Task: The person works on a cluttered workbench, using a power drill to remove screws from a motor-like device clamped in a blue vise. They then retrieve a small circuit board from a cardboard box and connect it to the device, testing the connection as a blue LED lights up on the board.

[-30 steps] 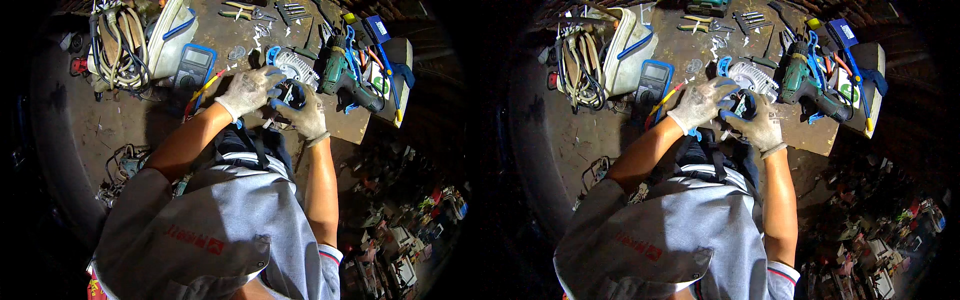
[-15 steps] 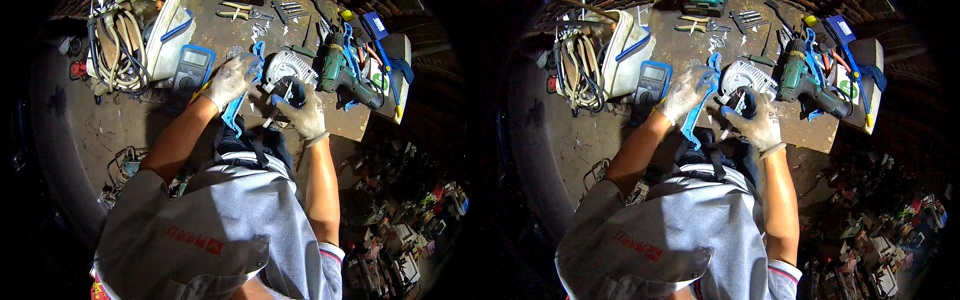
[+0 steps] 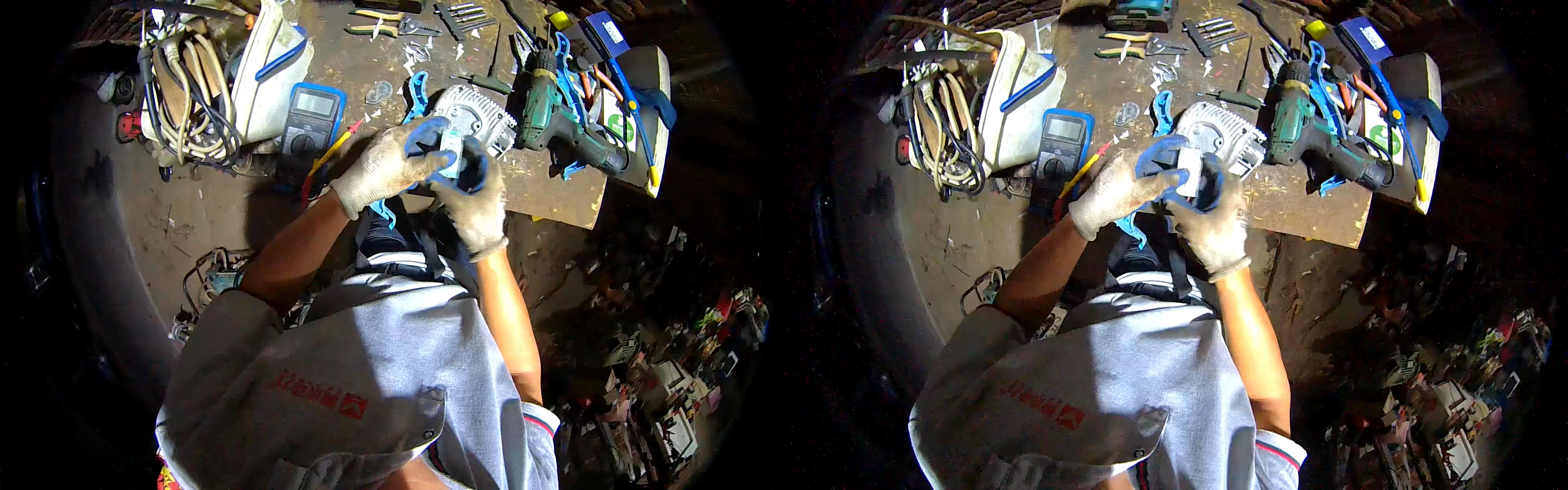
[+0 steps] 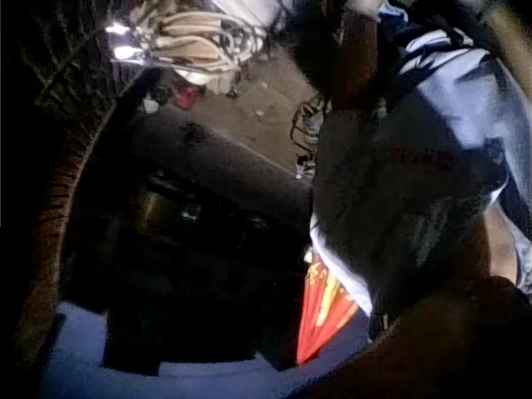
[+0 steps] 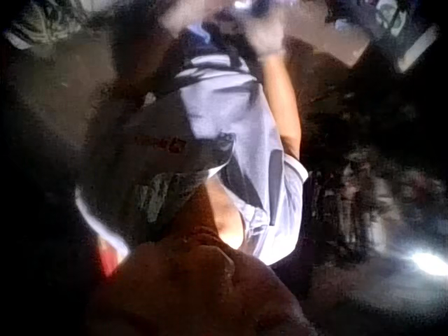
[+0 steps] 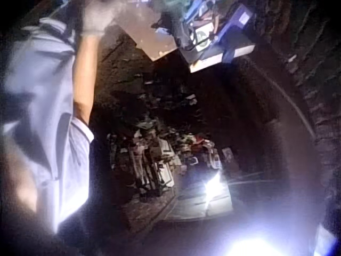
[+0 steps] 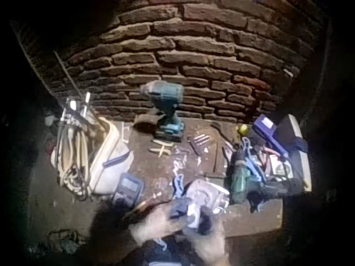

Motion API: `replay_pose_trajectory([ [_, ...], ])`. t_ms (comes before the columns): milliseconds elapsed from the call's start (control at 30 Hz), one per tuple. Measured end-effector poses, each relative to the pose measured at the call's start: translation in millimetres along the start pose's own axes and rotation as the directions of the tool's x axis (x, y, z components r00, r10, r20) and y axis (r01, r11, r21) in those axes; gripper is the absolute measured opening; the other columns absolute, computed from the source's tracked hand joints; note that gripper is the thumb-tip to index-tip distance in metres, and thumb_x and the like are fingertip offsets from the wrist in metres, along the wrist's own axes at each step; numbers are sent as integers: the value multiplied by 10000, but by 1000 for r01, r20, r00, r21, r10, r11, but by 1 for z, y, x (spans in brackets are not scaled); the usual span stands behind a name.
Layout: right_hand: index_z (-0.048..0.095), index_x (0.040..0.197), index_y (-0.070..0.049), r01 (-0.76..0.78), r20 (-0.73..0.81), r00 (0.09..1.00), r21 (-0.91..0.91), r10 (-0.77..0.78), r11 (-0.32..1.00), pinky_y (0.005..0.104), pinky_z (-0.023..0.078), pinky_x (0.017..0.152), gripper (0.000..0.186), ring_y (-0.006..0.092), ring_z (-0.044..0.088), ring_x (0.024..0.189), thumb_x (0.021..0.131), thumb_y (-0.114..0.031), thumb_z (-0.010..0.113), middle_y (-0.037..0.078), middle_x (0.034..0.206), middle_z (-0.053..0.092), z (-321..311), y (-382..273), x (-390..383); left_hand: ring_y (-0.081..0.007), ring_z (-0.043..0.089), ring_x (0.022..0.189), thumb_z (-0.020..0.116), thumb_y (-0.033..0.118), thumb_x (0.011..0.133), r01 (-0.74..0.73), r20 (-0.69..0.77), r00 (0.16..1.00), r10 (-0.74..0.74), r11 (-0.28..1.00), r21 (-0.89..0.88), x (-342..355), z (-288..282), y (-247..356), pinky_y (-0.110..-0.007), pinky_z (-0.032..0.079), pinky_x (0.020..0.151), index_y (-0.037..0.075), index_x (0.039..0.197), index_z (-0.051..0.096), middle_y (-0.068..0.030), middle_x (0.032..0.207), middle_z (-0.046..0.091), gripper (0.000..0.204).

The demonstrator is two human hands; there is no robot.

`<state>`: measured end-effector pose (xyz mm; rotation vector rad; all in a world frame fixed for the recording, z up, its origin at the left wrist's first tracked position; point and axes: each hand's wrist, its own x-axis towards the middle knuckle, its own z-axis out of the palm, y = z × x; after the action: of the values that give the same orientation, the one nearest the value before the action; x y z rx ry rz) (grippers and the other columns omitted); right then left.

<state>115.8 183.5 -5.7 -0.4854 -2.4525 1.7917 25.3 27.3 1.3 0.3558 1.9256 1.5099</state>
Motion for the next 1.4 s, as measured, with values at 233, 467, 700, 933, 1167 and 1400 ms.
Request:
replay_pose_trajectory([
  [233, 537, 1302, -53, 98, 153, 984, -20, -93, 995, 424, 454, 952, 619, 353, 558, 1100, 722, -129, 739, 197, 1179, 543, -5, -6, -7, -351, 605, 1064, 782, 316, 765, -145, -52, 984, 171, 933, 330, 2, -11, -21, -409, 473, 922, -2, 1291, 528, -225, 1150, 628, 665],
  [467, 629, 1152, -23, -106, -84, 990, 84, 113, 991, 349, 487, 875, 362, 246, 620, 968, 813, -128, 702, 137, 1057, 624, -28, 9, -14, -200, 625, 881, 606, 163, 904, -43, -109, 987, 114, 858, 512, 5, -10, -10, -341, 508, 796, -9, 1307, 510, -143, 1038, 665, 448],
  [700, 658, 1080, -18, -267, -93, 953, 185, 287, 946, 307, 492, 822, 263, 158, 618, 893, 840, -117, 695, 86, 988, 644, -38, 7, -15, -145, 648, 865, 559, 165, 922, 114, 73, 992, -100, 971, -212, 6, -19, -4, -285, 551, 732, -17, 1315, 502, -96, 1015, 669, 437],
  [933, 634, 1168, -45, -152, -74, 985, 71, 157, 986, 386, 500, 852, 377, 304, 636, 967, 815, -162, 690, 171, 1069, 633, -23, 6, 0, -160, 645, 964, 596, 113, 911, 165, 107, 986, -128, 834, -527, 5, -16, -6, -278, 546, 851, -2, 1326, 489, -103, 1141, 631, 444],
  [1167, 620, 1211, -84, 28, 60, 998, -425, -3, 905, 450, 489, 874, 442, 396, 618, 999, 834, -315, 635, 223, 1083, 632, -9, -18, 26, -169, 638, 1015, 582, 99, 923, 180, 173, 981, -91, 767, -616, 4, -19, -12, -295, 559, 824, 7, 1320, 492, -111, 1175, 633, 417],
  [1400, 651, 1154, -85, -44, 48, 996, -458, 74, 888, 445, 494, 869, 397, 365, 634, 986, 850, -336, 606, 192, 1078, 654, -3, -14, 38, -271, 637, 1053, 659, 136, 853, -432, 137, 900, 414, 891, 139, 9, -24, -18, -337, 551, 853, 11, 1172, 604, -166, 1182, 627, 347],
])
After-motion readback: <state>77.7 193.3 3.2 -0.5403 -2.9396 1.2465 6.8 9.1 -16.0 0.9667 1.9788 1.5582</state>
